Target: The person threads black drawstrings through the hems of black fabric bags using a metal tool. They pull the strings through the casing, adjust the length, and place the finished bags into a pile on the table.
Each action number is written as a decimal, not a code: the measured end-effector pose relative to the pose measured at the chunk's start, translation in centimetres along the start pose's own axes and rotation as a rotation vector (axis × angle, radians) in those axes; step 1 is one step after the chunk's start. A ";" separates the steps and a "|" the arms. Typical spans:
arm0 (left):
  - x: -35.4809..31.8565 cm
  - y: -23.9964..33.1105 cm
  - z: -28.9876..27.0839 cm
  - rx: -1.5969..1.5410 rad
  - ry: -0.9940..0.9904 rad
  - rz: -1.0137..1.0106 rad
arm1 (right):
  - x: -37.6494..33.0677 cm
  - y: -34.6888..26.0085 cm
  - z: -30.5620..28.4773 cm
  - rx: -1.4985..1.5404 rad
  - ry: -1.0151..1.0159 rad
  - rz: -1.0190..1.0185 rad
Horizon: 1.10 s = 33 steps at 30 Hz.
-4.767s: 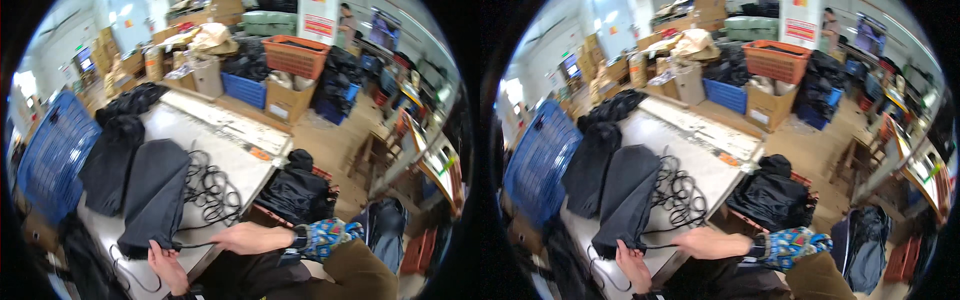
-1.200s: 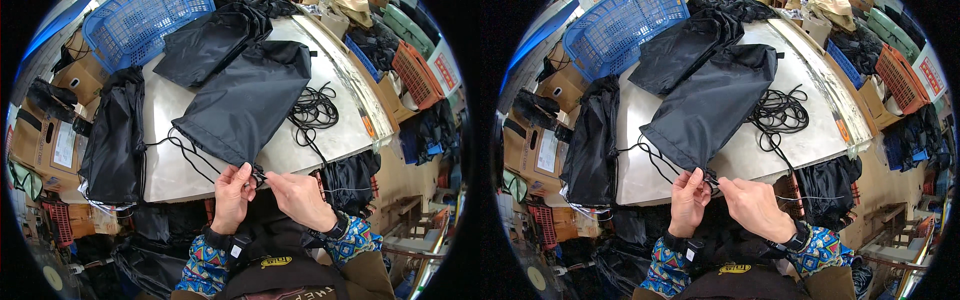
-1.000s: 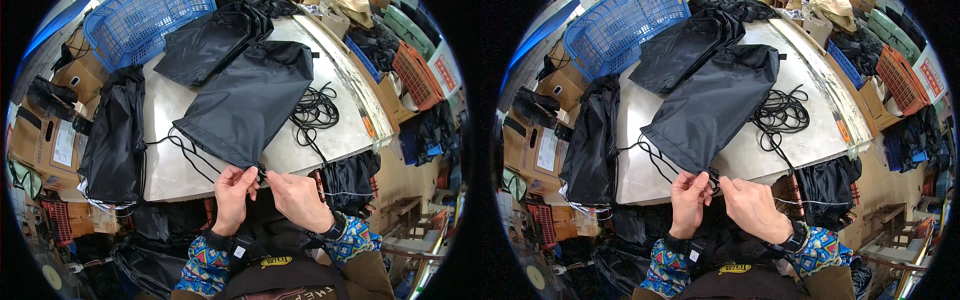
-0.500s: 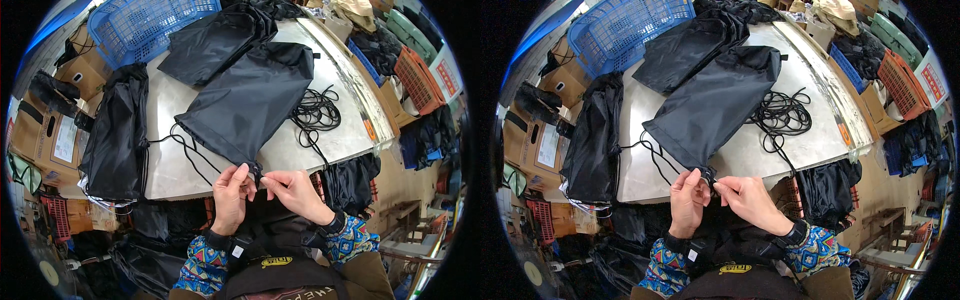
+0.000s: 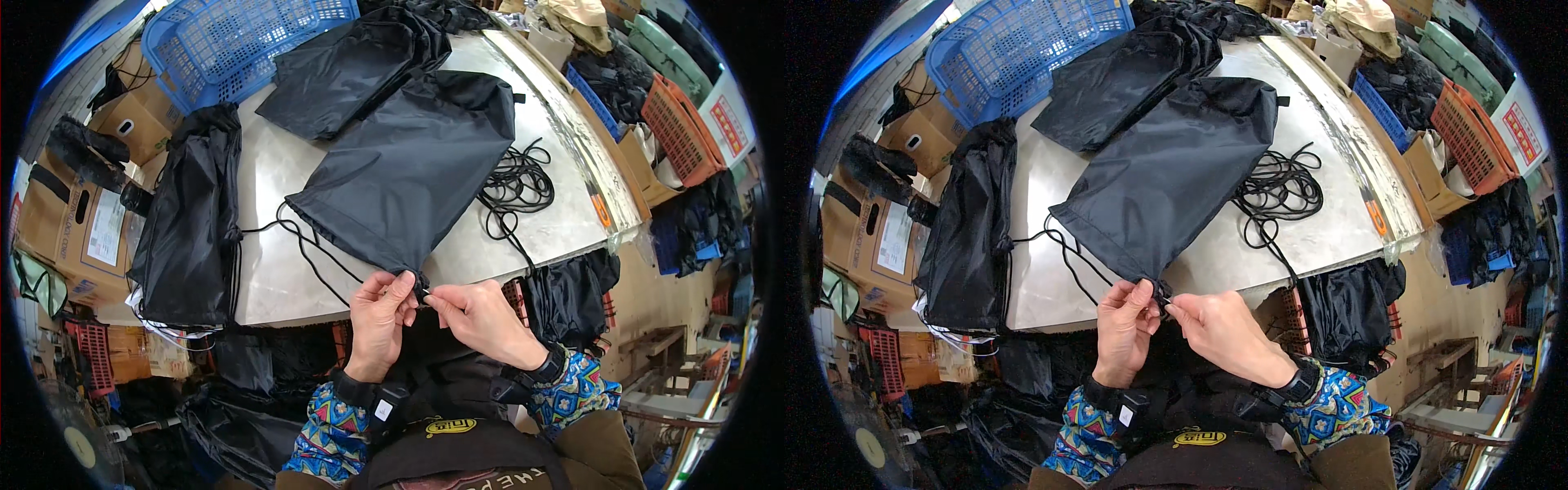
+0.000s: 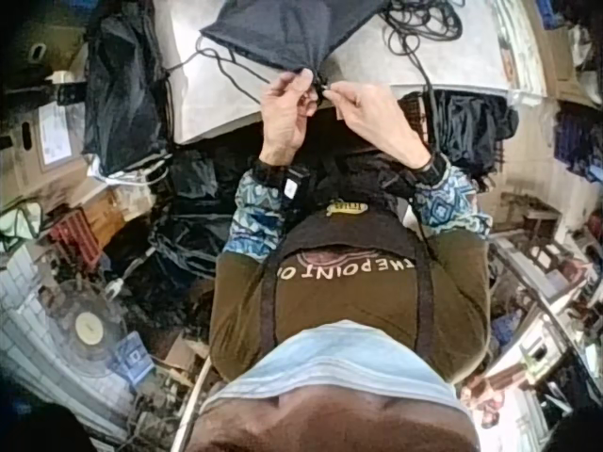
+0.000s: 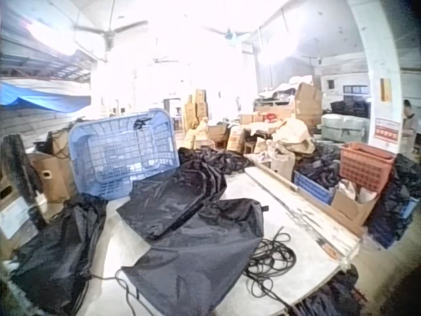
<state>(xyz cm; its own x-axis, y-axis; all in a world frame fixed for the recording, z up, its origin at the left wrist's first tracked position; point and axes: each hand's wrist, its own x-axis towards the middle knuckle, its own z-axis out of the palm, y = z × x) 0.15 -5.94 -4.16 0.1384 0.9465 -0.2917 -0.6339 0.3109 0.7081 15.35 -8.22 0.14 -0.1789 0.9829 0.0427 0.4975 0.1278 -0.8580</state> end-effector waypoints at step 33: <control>1.7 3.1 -3.1 0.262 -0.086 0.033 | -3.1 1.9 -4.5 -0.208 0.059 -0.075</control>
<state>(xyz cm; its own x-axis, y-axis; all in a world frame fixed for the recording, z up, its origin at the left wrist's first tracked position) -3.93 -3.67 -4.45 0.1921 0.9569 -0.2178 -0.4221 0.2809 0.8619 20.69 -10.38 0.73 -0.1751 0.9749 0.1376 0.6499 0.2195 -0.7276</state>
